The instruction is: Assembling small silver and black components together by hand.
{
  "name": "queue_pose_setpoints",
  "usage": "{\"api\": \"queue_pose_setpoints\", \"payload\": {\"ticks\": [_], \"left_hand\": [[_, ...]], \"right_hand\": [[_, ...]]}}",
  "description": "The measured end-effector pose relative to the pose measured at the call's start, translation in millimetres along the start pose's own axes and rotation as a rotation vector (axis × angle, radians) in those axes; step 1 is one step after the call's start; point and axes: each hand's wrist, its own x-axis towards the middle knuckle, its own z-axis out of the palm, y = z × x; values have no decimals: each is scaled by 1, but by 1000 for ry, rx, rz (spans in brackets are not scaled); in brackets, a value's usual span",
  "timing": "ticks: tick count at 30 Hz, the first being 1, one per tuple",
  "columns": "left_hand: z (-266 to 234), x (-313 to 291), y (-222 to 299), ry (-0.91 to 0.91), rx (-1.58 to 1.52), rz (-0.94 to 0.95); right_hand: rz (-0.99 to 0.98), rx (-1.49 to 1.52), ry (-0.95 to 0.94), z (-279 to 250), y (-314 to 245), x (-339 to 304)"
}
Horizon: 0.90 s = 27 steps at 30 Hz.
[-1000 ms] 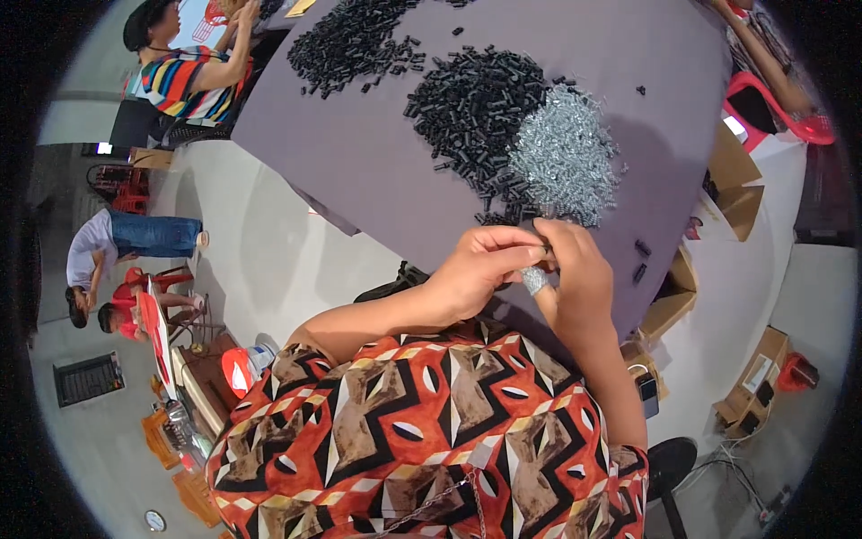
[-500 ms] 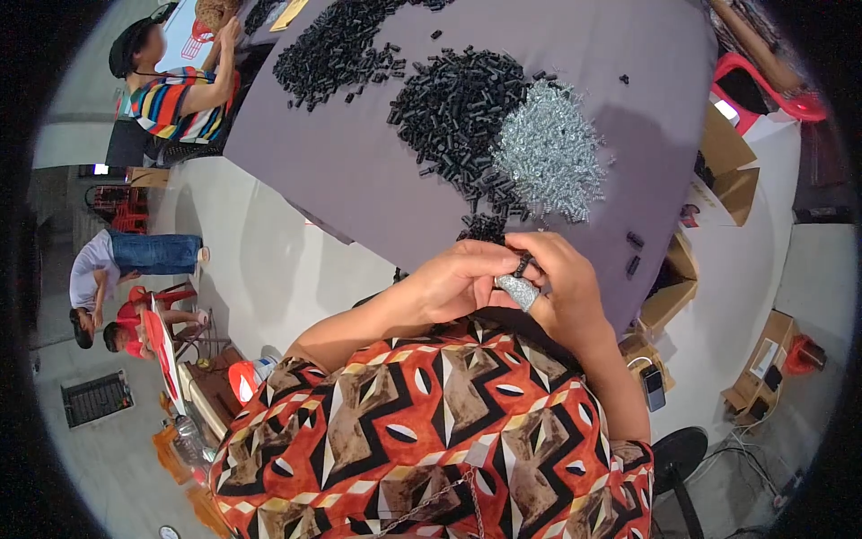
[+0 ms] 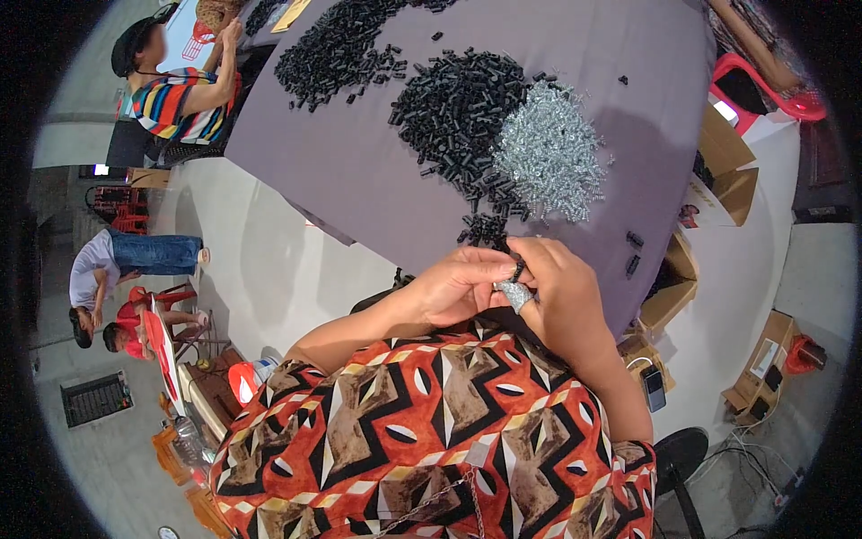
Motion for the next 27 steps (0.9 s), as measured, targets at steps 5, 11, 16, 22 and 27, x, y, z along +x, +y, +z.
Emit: {"api": "queue_pose_setpoints", "payload": {"ticks": [5, 11, 16, 22, 27], "left_hand": [[1, -1, -1, -33, -48, 13], [-11, 3, -12, -30, -45, 48], [-8, 4, -16, 54, 42, 82], [-4, -17, 14, 340, 921, 506], [-15, -32, 35, 659, 1420, 717]], "right_hand": [[-27, -84, 9, -1, -1, -2], [-46, -100, -25, 0, 4, -6], [-132, -142, 2, 3, 11, -11], [-36, -377, 226, -19, 21, -17], [229, -592, 278, -37, 51, -26]]}}
